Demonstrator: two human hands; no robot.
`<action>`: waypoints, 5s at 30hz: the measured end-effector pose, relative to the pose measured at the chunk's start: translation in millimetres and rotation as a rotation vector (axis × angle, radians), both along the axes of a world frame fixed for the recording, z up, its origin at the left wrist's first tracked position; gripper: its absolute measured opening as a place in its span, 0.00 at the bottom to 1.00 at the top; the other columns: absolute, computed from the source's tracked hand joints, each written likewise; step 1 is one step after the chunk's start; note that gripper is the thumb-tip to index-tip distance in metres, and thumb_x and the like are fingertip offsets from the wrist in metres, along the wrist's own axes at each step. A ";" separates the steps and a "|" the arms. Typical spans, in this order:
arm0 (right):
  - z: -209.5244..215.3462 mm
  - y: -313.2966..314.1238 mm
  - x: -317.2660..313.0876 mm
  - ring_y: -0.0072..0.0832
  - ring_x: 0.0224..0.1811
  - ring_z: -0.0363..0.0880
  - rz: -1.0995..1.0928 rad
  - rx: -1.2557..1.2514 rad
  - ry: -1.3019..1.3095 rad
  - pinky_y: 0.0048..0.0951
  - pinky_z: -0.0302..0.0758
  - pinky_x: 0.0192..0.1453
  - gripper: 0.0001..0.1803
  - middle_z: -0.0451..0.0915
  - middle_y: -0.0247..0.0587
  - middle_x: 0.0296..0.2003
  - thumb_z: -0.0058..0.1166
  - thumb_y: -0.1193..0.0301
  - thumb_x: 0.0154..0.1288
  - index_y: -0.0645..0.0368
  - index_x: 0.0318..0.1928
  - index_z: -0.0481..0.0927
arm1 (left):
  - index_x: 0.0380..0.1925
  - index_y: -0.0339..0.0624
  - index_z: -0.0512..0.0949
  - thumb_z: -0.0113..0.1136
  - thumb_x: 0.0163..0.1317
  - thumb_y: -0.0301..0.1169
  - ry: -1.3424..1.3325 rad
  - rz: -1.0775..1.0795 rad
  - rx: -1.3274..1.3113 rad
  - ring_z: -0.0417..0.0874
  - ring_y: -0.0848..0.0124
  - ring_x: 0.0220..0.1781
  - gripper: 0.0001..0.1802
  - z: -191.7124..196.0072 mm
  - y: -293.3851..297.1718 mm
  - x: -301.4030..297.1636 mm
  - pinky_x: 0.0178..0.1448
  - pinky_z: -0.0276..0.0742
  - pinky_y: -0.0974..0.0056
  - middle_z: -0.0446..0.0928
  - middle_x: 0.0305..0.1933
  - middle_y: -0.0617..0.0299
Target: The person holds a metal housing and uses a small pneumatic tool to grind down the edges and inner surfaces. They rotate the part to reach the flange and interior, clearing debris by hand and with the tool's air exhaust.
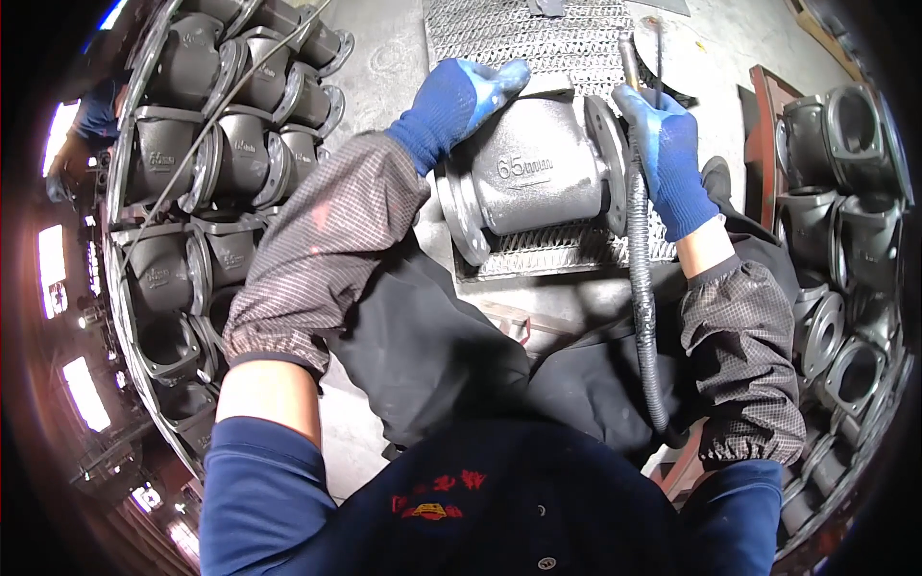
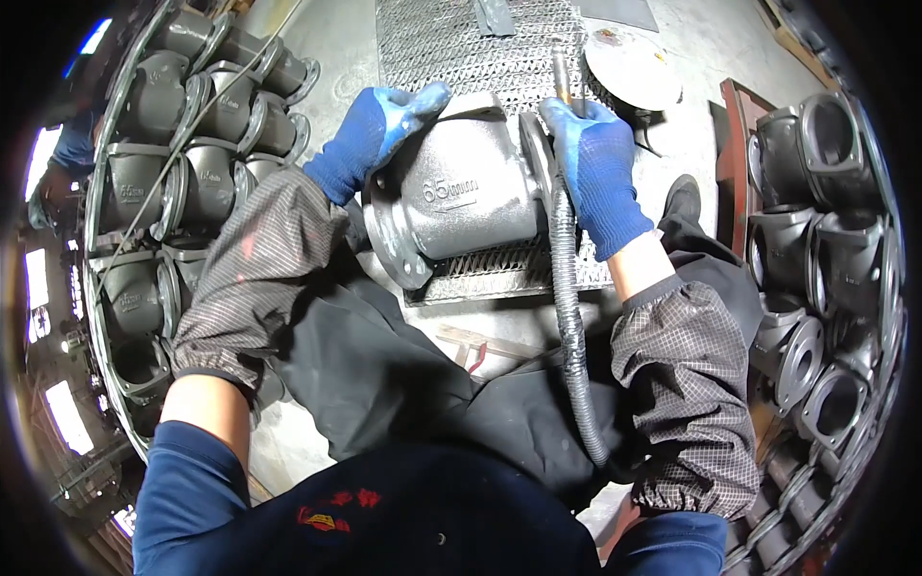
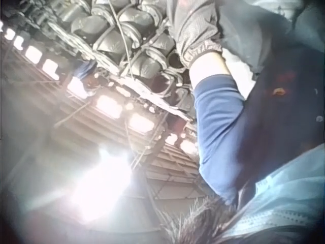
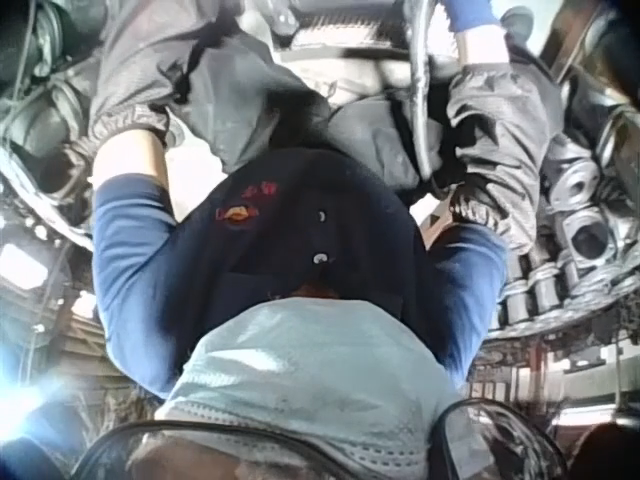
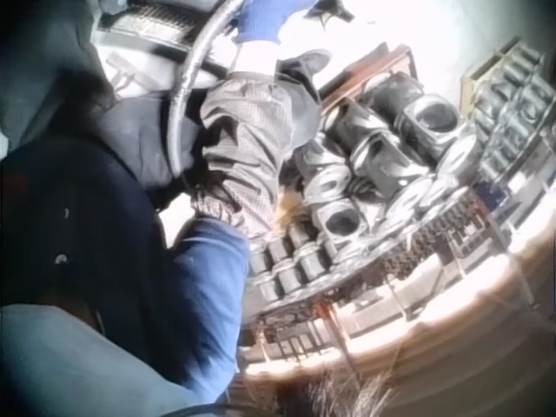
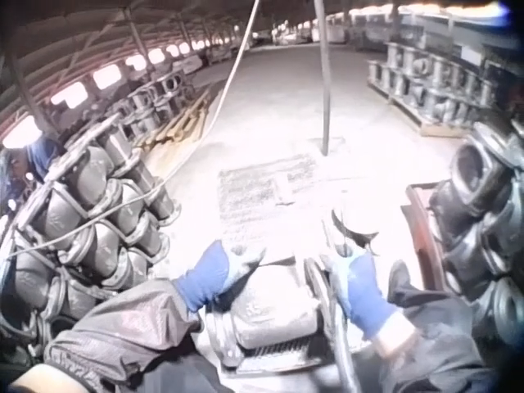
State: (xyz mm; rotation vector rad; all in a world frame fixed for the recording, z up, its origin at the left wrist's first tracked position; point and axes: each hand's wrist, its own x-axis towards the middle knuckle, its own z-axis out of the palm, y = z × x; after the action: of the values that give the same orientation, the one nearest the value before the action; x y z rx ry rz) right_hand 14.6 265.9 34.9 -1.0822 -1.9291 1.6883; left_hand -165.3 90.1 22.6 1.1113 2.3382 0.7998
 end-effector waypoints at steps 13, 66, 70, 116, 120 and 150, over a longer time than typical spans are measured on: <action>95.8 19.5 59.0 0.19 0.11 0.71 0.630 -0.236 -0.154 0.17 0.67 0.15 0.19 0.81 0.43 0.22 0.51 0.67 0.63 0.71 0.48 0.78 | 0.40 0.32 0.82 0.52 0.57 0.63 -0.111 0.238 0.002 0.84 0.61 0.35 0.39 9.3 10.3 9.5 0.44 0.78 0.62 0.83 0.33 0.48; 26.2 -129.2 17.6 0.19 0.15 0.73 -0.081 -0.480 0.272 0.22 0.70 0.17 0.12 0.77 0.37 0.24 0.49 0.75 0.66 0.68 0.48 0.73 | 0.37 0.31 0.82 0.57 0.64 0.54 -0.297 0.290 0.214 0.77 0.77 0.32 0.30 6.2 -12.9 19.8 0.38 0.73 0.71 0.80 0.32 0.62; 34.3 -123.7 22.4 0.23 0.15 0.75 -0.078 -0.524 0.270 0.26 0.72 0.16 0.12 0.75 0.39 0.22 0.51 0.74 0.66 0.68 0.46 0.73 | 0.37 0.31 0.82 0.56 0.64 0.52 -0.326 0.291 0.219 0.76 0.78 0.31 0.29 12.1 -14.6 26.3 0.37 0.73 0.71 0.80 0.31 0.63; 55.1 -32.6 63.1 0.27 0.21 0.78 0.468 -0.244 -0.201 0.27 0.75 0.26 0.16 0.78 0.44 0.21 0.54 0.67 0.61 0.73 0.33 0.79 | 0.41 0.31 0.80 0.54 0.69 0.40 -0.452 0.286 0.390 0.72 0.81 0.34 0.19 14.5 -39.5 73.8 0.39 0.71 0.73 0.76 0.29 0.67; 53.7 -38.0 59.4 0.29 0.23 0.79 0.389 -0.257 -0.166 0.29 0.74 0.28 0.18 0.80 0.45 0.23 0.55 0.66 0.59 0.73 0.37 0.80 | 0.39 0.32 0.80 0.54 0.69 0.38 -0.461 0.340 0.353 0.71 0.82 0.33 0.17 24.1 -39.8 80.9 0.38 0.70 0.74 0.75 0.29 0.68; 106.6 -44.3 96.3 0.17 0.15 0.72 0.472 -0.217 -0.304 0.16 0.68 0.18 0.28 0.81 0.40 0.27 0.51 0.63 0.67 0.69 0.61 0.69 | 0.53 0.30 0.73 0.58 0.56 0.22 0.647 -0.476 0.434 0.81 0.50 0.51 0.22 10.3 -58.3 31.9 0.55 0.79 0.58 0.78 0.50 0.42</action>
State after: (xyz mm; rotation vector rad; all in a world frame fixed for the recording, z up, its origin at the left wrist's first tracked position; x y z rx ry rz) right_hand 110.9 221.6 141.5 -1.0677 -2.3808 2.1235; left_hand -133.4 31.8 32.9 2.2933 2.2356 0.8703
